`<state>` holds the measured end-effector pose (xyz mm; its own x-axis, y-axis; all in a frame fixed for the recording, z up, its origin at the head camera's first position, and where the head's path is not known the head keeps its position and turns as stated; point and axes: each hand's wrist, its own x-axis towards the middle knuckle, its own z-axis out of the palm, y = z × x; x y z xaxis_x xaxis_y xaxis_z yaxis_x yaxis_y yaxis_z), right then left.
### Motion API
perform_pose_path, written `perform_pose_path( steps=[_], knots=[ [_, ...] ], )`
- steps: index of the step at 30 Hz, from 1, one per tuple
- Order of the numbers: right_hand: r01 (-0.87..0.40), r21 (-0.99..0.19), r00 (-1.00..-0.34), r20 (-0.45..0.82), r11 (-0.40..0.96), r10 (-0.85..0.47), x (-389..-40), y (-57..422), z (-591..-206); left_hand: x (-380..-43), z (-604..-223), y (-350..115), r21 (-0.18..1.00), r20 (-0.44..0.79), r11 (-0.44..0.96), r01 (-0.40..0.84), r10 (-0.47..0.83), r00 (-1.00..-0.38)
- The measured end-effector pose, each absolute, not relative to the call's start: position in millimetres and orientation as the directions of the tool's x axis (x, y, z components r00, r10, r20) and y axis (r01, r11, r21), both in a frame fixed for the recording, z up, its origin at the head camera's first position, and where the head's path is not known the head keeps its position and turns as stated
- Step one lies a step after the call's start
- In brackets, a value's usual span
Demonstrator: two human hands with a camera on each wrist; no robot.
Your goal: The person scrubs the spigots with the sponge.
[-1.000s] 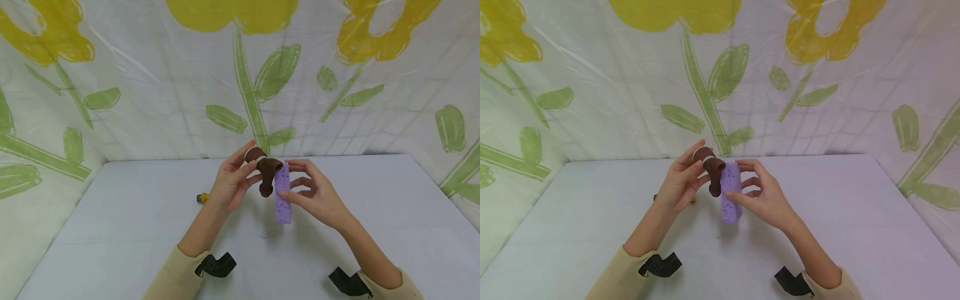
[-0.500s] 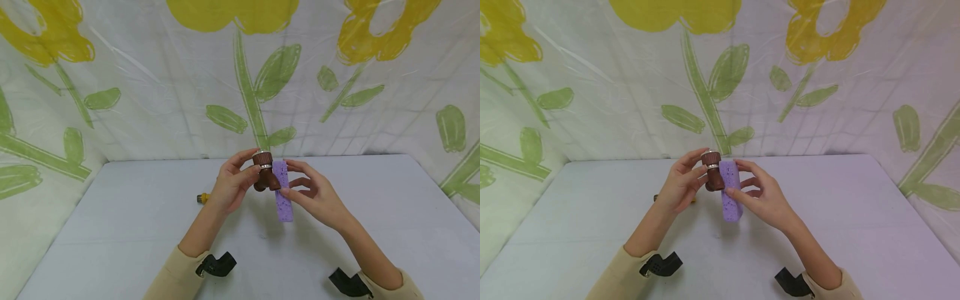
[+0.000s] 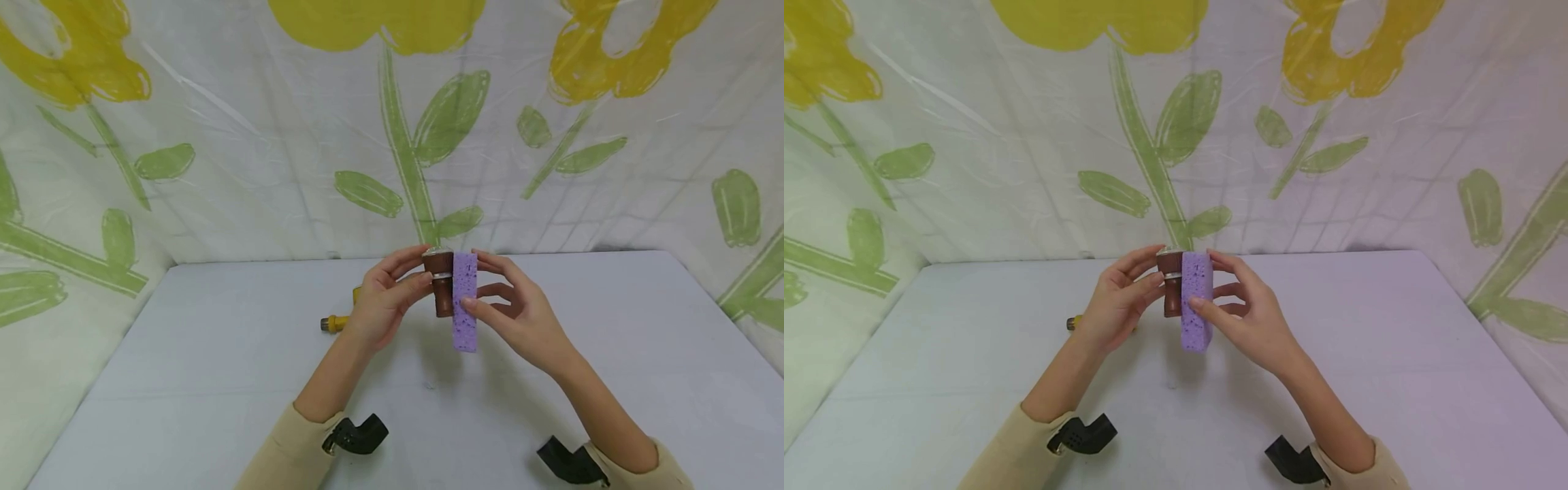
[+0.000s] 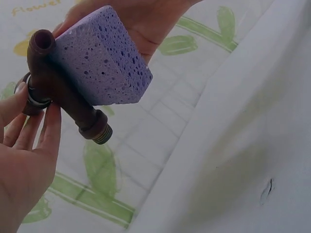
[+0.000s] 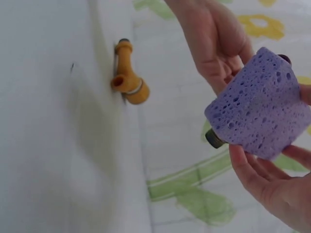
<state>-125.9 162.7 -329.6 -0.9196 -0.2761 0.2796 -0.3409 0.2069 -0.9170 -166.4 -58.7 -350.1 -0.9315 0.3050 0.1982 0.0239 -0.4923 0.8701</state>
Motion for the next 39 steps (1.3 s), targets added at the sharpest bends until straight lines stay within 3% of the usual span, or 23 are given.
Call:
perform_pose_path(
  steps=[9, 15, 39],
  knots=[
    [-0.366, -0.883, -0.923, 0.303, 0.295, -0.237, -126.5, 161.7, -333.2, -162.0, -343.0, -58.3, 0.939, 0.126, -0.343, 0.003, 0.338, -0.933],
    [-0.398, -0.853, -0.914, 0.338, 0.338, -0.225, -126.5, 162.5, -334.0, -161.9, -341.8, -54.9, 0.926, 0.076, -0.373, -0.065, 0.352, -0.933],
    [-0.383, -0.876, -0.924, 0.366, 0.294, -0.113, -131.0, 173.9, -325.3, -159.9, -343.0, -53.3, 0.943, 0.107, -0.328, -0.062, 0.471, -0.876]
  ],
)
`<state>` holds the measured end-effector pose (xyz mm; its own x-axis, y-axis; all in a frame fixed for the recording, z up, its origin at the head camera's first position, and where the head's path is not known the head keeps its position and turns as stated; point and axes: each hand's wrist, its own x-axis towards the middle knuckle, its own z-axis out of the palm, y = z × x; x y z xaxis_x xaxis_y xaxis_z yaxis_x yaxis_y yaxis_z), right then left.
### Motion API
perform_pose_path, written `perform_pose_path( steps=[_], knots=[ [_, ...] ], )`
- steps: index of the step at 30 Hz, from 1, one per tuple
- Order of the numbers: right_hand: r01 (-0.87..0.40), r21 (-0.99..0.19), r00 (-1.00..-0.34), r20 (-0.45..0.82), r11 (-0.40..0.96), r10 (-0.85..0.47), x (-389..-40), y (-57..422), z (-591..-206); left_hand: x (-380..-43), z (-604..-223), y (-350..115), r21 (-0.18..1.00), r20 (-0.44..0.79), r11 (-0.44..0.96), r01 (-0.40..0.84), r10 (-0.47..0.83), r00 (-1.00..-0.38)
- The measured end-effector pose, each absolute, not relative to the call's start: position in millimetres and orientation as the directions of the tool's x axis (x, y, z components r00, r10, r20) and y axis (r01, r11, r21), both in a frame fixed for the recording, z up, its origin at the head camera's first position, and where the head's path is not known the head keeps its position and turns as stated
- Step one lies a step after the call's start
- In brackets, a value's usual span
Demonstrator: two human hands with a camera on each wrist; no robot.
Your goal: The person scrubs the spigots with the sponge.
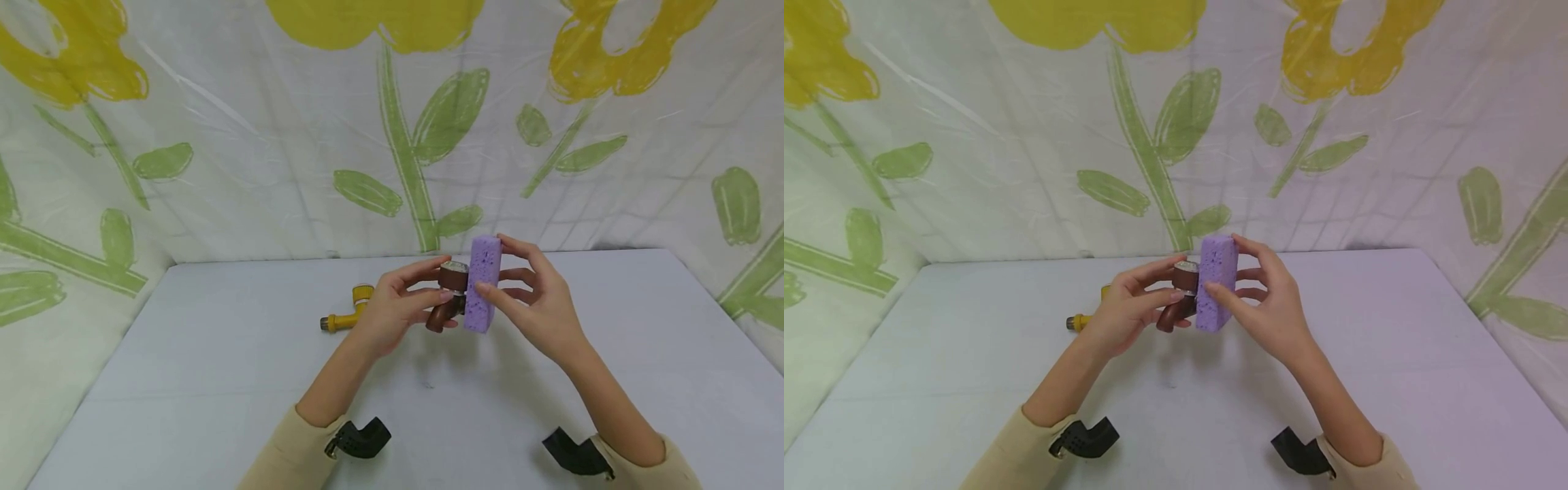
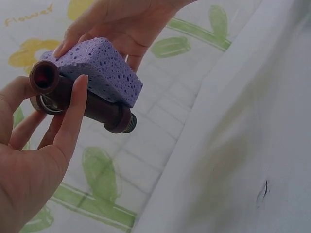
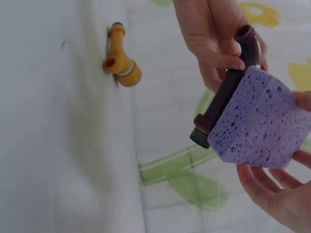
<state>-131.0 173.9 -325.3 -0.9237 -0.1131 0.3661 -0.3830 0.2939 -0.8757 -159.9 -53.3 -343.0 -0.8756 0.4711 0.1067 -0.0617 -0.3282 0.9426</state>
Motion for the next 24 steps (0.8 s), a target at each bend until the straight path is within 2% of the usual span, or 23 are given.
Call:
perform_pose_path(
  steps=[12, 20, 24],
  knots=[
    [-0.428, -0.866, -0.903, 0.422, 0.258, -0.081, -131.2, 177.1, -320.8, -158.1, -342.7, -50.1, 0.935, 0.103, -0.346, -0.079, 0.477, -0.873],
    [-0.451, -0.887, -0.892, 0.444, 0.102, -0.082, -132.2, 175.9, -320.7, -156.8, -344.4, -48.7, 0.934, 0.087, -0.343, -0.095, 0.479, -0.873],
    [-0.456, -0.885, -0.89, 0.453, 0.087, -0.06, -134.1, 177.3, -321.4, -157.1, -345.6, -49.0, 0.928, 0.1, -0.359, -0.098, 0.495, -0.863]
  ],
)
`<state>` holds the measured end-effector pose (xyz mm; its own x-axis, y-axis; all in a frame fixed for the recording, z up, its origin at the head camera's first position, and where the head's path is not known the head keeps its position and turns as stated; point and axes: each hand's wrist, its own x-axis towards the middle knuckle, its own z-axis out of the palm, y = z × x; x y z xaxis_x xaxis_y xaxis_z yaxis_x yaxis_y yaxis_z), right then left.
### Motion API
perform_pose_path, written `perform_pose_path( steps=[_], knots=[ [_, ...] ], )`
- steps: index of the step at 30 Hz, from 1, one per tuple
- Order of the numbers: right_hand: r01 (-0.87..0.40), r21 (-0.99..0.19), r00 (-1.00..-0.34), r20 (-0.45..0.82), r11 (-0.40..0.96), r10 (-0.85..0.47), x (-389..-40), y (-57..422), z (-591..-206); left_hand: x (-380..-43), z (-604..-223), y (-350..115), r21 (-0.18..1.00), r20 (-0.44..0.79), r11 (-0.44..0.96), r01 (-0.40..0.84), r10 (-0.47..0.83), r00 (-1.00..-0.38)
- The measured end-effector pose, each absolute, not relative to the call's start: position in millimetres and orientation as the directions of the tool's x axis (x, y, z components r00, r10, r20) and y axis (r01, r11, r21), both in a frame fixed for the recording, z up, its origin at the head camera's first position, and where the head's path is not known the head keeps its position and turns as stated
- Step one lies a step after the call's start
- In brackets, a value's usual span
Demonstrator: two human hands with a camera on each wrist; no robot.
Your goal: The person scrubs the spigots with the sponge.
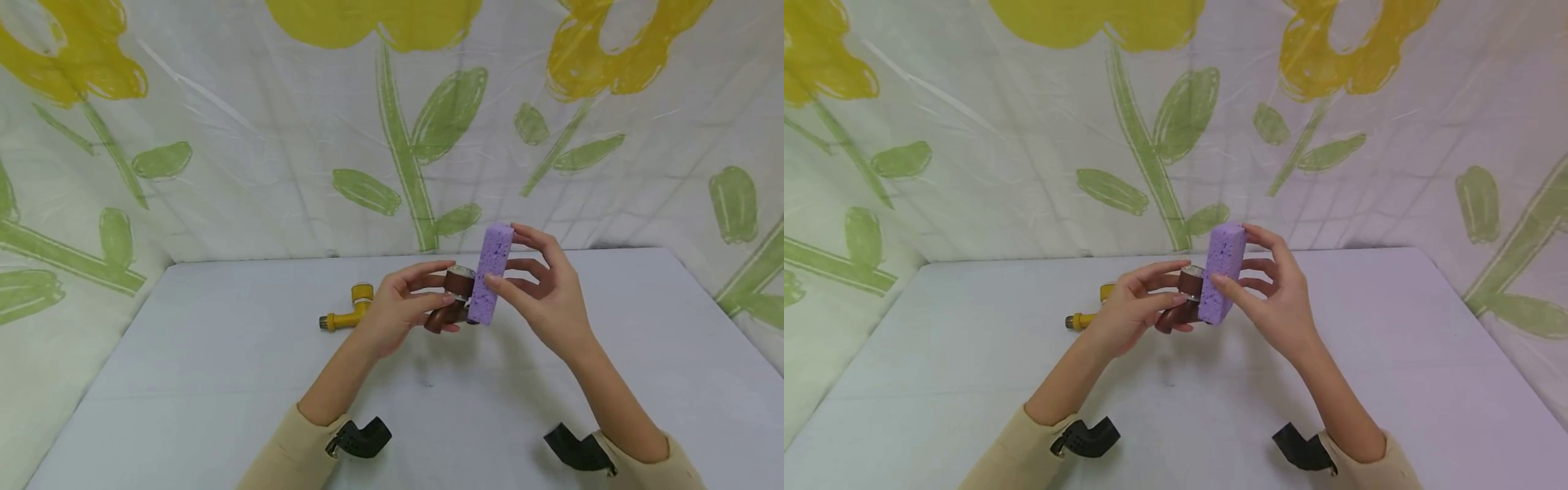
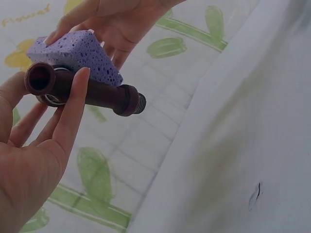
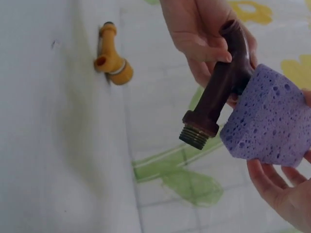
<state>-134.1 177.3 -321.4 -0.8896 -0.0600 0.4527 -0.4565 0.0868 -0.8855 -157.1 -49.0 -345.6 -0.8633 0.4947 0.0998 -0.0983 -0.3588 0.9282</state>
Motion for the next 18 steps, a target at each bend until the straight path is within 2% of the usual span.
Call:
perform_pose_path(
  steps=[6, 13, 18],
  knots=[
    [-0.448, -0.893, -0.894, 0.447, 0.04, -0.015, -134.7, 176.9, -323.6, -157.5, -346.4, -49.3, 0.931, 0.103, -0.352, -0.1, 0.515, -0.851],
    [-0.469, -0.88, -0.882, 0.471, -0.066, -0.014, -133.4, 172.1, -325.4, -156.9, -345.7, -49.7, 0.95, 0.065, -0.299, -0.092, 0.477, -0.876],
    [-0.481, -0.869, -0.876, 0.483, -0.118, 0.011, -138.0, 174.4, -328.7, -157.0, -345.9, -50.4, 0.948, 0.082, -0.307, -0.083, 0.487, -0.869]
  ],
)
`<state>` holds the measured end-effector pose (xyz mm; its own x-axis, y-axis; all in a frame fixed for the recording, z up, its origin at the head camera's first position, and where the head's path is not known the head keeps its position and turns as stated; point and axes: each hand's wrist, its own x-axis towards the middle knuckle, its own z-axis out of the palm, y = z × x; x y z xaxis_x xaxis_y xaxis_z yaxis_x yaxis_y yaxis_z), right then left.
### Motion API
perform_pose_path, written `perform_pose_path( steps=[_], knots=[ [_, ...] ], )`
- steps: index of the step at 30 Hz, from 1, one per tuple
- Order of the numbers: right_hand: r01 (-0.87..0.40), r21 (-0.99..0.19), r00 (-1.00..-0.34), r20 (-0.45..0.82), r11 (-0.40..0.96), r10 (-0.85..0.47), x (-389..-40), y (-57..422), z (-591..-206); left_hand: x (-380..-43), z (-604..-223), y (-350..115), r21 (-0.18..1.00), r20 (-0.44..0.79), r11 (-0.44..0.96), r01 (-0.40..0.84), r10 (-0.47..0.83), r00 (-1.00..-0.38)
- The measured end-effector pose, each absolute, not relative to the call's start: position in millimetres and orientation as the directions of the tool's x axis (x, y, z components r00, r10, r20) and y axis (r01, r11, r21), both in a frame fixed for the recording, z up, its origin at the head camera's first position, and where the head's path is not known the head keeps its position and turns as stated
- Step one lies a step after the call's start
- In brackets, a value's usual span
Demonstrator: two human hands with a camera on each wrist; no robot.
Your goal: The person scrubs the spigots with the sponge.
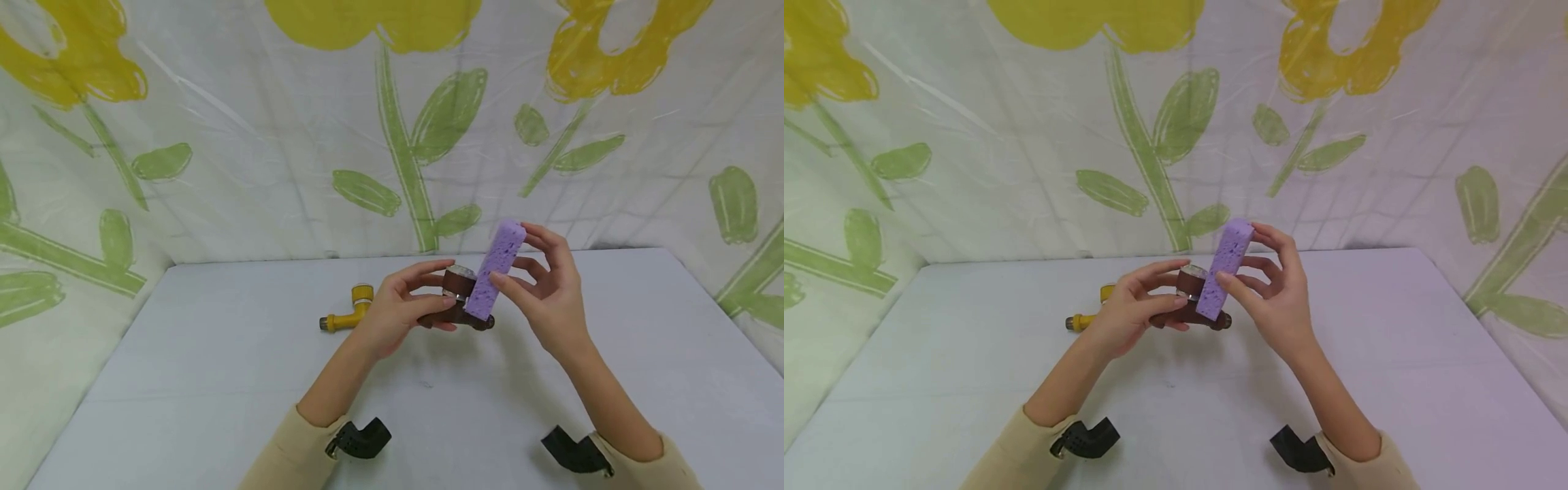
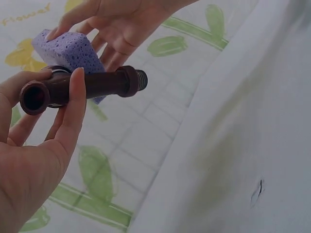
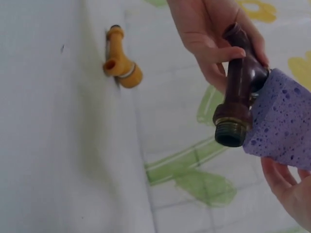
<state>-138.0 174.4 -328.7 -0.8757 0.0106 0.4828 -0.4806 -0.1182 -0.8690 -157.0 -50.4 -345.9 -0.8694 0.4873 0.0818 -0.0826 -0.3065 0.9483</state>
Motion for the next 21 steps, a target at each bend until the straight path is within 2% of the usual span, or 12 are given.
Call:
perform_pose_path(
  steps=[12, 21],
  knots=[
    [-0.483, -0.843, -0.867, 0.498, -0.237, -0.001, -135.9, 174.1, -328.2, -158.1, -346.7, -51.2, 0.942, 0.092, -0.327, -0.071, 0.459, -0.883],
    [-0.497, -0.824, -0.86, 0.511, -0.274, 0.023, -139.4, 176.3, -331.7, -159.7, -350.4, -52.7, 0.927, 0.145, -0.371, -0.059, 0.498, -0.855]
  ],
)
